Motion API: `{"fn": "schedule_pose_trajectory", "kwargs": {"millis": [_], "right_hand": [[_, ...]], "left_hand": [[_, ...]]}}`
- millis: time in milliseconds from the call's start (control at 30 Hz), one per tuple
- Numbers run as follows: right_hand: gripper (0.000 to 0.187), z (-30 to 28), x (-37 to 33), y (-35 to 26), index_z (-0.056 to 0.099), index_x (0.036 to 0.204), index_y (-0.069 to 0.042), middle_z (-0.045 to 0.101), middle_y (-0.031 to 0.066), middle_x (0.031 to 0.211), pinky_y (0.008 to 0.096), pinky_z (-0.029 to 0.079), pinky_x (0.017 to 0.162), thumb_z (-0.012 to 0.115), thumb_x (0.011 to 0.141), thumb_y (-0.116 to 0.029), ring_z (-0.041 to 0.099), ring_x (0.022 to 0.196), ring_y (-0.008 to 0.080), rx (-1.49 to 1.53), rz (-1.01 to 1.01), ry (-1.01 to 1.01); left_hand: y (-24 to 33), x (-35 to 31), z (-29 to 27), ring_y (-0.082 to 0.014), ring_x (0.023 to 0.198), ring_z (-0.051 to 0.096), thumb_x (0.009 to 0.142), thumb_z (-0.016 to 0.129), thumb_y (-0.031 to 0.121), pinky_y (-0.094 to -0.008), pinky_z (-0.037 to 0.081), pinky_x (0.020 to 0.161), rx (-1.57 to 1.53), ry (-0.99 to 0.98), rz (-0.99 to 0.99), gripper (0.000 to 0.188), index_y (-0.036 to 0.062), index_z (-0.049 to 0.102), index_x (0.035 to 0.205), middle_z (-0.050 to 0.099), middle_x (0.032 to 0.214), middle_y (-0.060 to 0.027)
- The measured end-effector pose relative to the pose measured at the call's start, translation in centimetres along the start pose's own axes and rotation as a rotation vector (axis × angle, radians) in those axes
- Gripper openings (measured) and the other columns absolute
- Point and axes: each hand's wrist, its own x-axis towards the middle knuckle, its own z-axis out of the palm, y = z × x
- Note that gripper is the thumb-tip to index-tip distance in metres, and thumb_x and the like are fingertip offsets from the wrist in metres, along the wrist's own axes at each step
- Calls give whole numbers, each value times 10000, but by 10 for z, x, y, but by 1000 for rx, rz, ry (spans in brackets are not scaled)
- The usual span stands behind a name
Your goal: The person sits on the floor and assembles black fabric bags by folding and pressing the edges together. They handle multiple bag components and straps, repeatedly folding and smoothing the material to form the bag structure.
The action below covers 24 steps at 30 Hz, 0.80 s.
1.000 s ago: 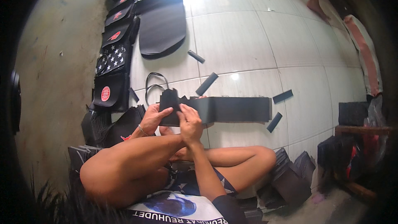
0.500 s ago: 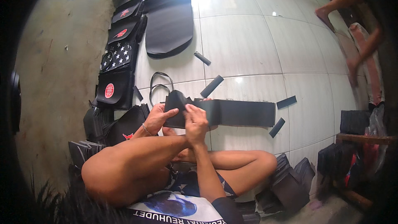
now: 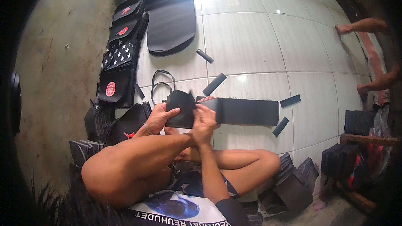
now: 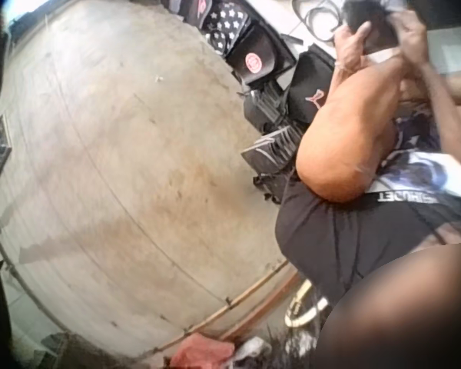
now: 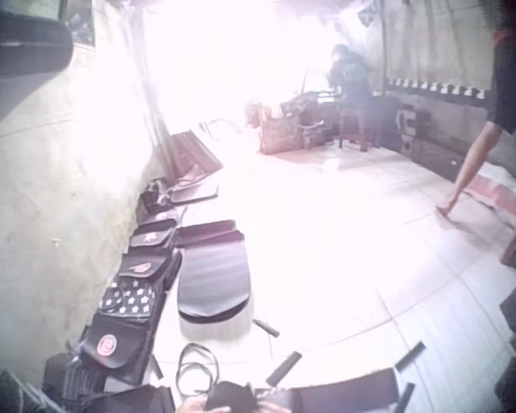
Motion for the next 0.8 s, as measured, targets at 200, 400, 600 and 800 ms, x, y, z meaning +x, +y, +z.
{"fn": "schedule_pose_trajectory", "kwargs": {"millis": [200, 400, 600, 800], "right_hand": [[425, -64, 24, -15, 464, 1264, 30, 517, 164, 1189, 345, 399, 953, 595, 947, -220, 506, 1070, 267, -201, -2, 675], [211, 9, -7, -11, 688, 1017, -41, 596, 114, 1142, 358, 448, 902, 705, 864, -186, 549, 1027, 267, -137, -190, -16], [279, -109, 41, 40, 545, 1139, 35, 557, 127, 1046, 385, 441, 902, 484, 994, -195, 535, 962, 235, -88, 6, 1128], [316, -13, 10, -33, 628, 1115, -19, 569, 114, 1138, 375, 410, 971, 694, 883, -223, 515, 1097, 254, -103, -161, 40]], "left_hand": [[9, -9, 0, -91, 824, 633, 909, 678, 127, -261, 527, 732, -60, 50, 22, 211, -39, 650, 1035, 693, 949, -50], [-1, 3, 0, -96, 821, 642, 910, 670, 109, -261, 536, 747, -41, 1, 20, 205, -46, 651, 1044, 697, 970, -60], [3, 3, -8, -116, 835, 651, 916, 652, 89, -265, 536, 779, -85, 79, 30, 203, -57, 642, 1056, 696, 985, -83], [5, 1, 2, -110, 845, 647, 907, 671, 105, -258, 533, 775, -90, 1, 6, 210, -42, 644, 1055, 692, 997, -72]]}}
